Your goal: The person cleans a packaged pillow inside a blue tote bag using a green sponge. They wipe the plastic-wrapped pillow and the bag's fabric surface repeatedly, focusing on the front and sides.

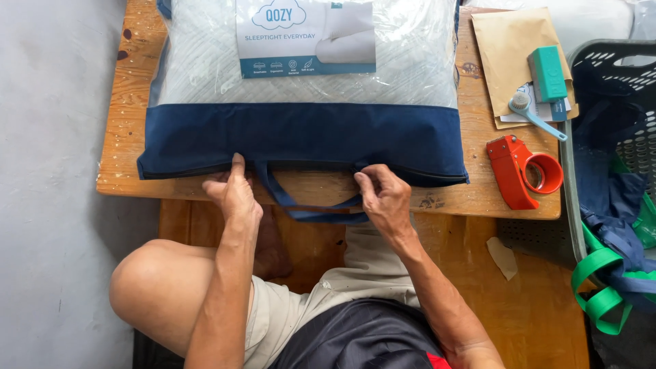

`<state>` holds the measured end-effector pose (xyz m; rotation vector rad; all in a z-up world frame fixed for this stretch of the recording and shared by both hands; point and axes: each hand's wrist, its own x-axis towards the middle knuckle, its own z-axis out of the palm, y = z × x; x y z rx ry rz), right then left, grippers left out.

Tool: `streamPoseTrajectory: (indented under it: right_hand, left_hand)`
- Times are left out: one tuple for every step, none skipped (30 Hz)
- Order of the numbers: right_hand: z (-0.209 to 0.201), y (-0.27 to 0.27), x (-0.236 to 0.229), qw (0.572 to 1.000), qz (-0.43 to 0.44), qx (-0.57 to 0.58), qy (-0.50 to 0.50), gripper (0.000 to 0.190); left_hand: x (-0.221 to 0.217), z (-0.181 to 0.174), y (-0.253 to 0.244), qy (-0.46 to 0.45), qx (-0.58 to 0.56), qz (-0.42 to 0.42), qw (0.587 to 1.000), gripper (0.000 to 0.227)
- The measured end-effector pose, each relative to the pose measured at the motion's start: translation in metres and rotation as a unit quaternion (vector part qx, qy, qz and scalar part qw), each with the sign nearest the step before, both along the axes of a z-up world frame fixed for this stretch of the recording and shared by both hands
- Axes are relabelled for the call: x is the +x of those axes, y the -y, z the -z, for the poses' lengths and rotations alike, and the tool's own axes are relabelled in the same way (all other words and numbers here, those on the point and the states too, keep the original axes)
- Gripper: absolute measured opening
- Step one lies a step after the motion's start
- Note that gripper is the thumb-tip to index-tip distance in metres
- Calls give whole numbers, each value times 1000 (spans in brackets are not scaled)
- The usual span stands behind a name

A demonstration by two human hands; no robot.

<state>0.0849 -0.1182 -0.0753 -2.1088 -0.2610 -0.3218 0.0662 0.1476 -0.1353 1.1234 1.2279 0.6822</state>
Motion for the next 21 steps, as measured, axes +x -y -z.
streamPoseTrajectory:
  right_hand:
    - [-1, 9, 0, 1000, 1, 0, -2, 5]
    - [-2, 17, 0, 1000, 26, 9, 6, 3]
    - [-3, 26, -1, 998, 51, 18, 14, 7]
    - [-1, 24, -1, 998, 53, 19, 11, 7]
    - [0, 22, -1, 994, 56, 65, -73, 9]
    - [1, 21, 0, 980, 58, 110, -155, 12]
    - [6, 16, 0, 980, 60, 111, -156, 12]
    - [10, 10, 1, 975, 56, 137, -167, 14]
    - [15, 5, 1, 969, 51, 163, -177, 17]
    - [15, 2, 1, 969, 53, 163, -176, 17]
    - [14, -2, 0, 965, 54, 184, -178, 16]
    - [14, -6, 0, 961, 53, 204, -179, 17]
    - [15, -6, 2, 961, 53, 203, -179, 17]
    - [16, -7, 2, 962, 33, 206, -179, 18]
    - [17, -7, 3, 961, 13, 208, -180, 19]
    - [20, -9, 4, 961, 16, 210, -178, 19]
    - [23, -10, 6, 969, 9, 192, -157, 16]
    - [25, -10, 6, 975, 3, 173, -137, 13]
    - [31, -11, 8, 975, 6, 174, -136, 13]
    - [36, -11, 10, 991, 7, 120, -60, 11]
    - [41, -11, 12, 998, 7, 64, 16, 12]
  left_hand:
    - [-4, -12, 5, -2, 0, 1, 1000, 56]
    - [-10, -23, 11, 35, 20, -5, 999, 63]
    - [-16, -35, 16, 72, 40, -11, 997, 69]
    - [-17, -50, 28, 69, 41, -9, 997, 69]
    - [-18, -65, 41, 109, 144, 41, 983, 56]
    - [-19, -79, 55, 150, 244, 90, 954, 44]
    - [-16, -83, 68, 149, 244, 92, 954, 44]
    - [-13, -87, 82, 142, 203, 180, 952, 32]
    - [-11, -90, 96, 133, 160, 265, 942, 24]
    - [-9, -82, 104, 134, 160, 266, 941, 24]
    - [-7, -73, 113, 94, 95, 311, 941, 35]
    - [-5, -65, 122, 53, 29, 352, 934, 48]
    - [0, -65, 124, 54, 29, 352, 934, 48]
    - [4, -66, 127, 38, -18, 354, 934, 57]
    - [8, -66, 130, 22, -66, 355, 932, 67]
    - [11, -66, 132, 22, -64, 358, 931, 67]
    - [15, -66, 134, 12, -106, 332, 937, 68]
    - [17, -65, 137, 2, -149, 306, 940, 68]
    - [23, -54, 138, 1, -149, 309, 939, 68]
    - [29, -44, 139, 4, -161, 283, 946, 65]
    - [35, -33, 140, 7, -173, 257, 951, 61]
